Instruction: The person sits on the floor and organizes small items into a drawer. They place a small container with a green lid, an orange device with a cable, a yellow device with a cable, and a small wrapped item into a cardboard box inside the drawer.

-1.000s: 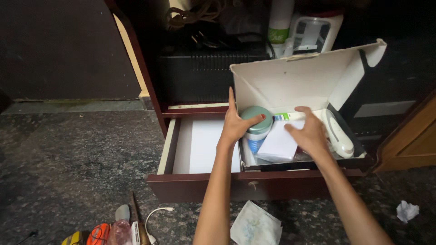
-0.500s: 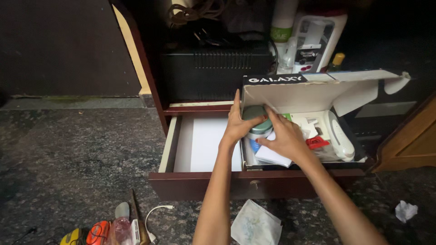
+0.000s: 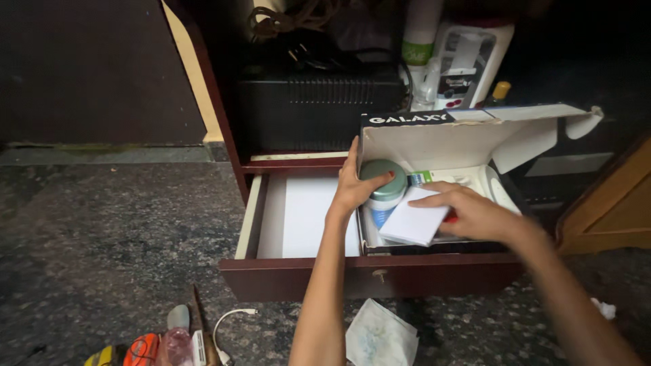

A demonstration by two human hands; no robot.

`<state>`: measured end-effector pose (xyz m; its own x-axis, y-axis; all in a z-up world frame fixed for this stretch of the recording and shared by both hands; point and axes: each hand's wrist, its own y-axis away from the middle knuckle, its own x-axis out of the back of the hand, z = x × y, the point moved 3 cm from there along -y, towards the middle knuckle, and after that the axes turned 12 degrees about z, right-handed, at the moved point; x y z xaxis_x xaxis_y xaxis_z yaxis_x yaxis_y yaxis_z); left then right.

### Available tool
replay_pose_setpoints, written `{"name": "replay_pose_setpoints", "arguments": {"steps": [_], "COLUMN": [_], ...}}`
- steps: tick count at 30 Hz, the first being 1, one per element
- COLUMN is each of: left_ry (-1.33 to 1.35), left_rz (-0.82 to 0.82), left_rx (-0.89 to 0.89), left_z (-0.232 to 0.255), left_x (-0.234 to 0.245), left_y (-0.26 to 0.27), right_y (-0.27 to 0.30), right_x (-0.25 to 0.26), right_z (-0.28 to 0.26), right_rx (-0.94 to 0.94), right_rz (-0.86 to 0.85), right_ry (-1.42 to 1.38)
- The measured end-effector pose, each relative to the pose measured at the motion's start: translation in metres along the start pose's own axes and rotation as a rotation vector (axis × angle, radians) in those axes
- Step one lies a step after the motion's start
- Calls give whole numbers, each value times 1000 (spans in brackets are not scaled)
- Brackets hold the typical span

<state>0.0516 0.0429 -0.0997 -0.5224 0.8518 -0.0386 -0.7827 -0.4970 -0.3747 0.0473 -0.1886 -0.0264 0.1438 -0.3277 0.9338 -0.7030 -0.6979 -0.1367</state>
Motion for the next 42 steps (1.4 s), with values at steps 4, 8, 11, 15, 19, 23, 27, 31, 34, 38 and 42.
{"name": "replay_pose_setpoints", "arguments": {"steps": [4,8,11,15,19,23,27,31,34,38,42], "left_ry": [-13,41,20,35,6,182,93,77,-355,-380,-371], "left_rz": [10,12,-9,-27,28,-21,36,-11,67,-140,-371], "left_rx": [-41,-26,-1,-35,-108,-143,-164,-101,-256,-124,34], "left_z": [7,5,3,11,7,11,-6,-23,-29,-31,-23], "left_x": [1,0,-2,4,4,5,6,-1,1,10,31], "left_y": [-1,0,5,1,6,4,6,-1,2,14,34], "right_y": [21,32,32,22,32,51,55,24,34,75,90], "right_x": [3,-13,-24,-20,-26,-4,48,77,64,34,21], "right_z": [-31,-52,-53,-50,-47,-80,-81,-67,-64,-47,-40], "right_rx": [159,60,114,210,-53,209,247,239,243,186,194], "right_rz": [386,404,272,217,328,790,1061,805,748,688,582], "right_ry": [295,610,472,-74,-184,186,599,452,463,302,247]}}
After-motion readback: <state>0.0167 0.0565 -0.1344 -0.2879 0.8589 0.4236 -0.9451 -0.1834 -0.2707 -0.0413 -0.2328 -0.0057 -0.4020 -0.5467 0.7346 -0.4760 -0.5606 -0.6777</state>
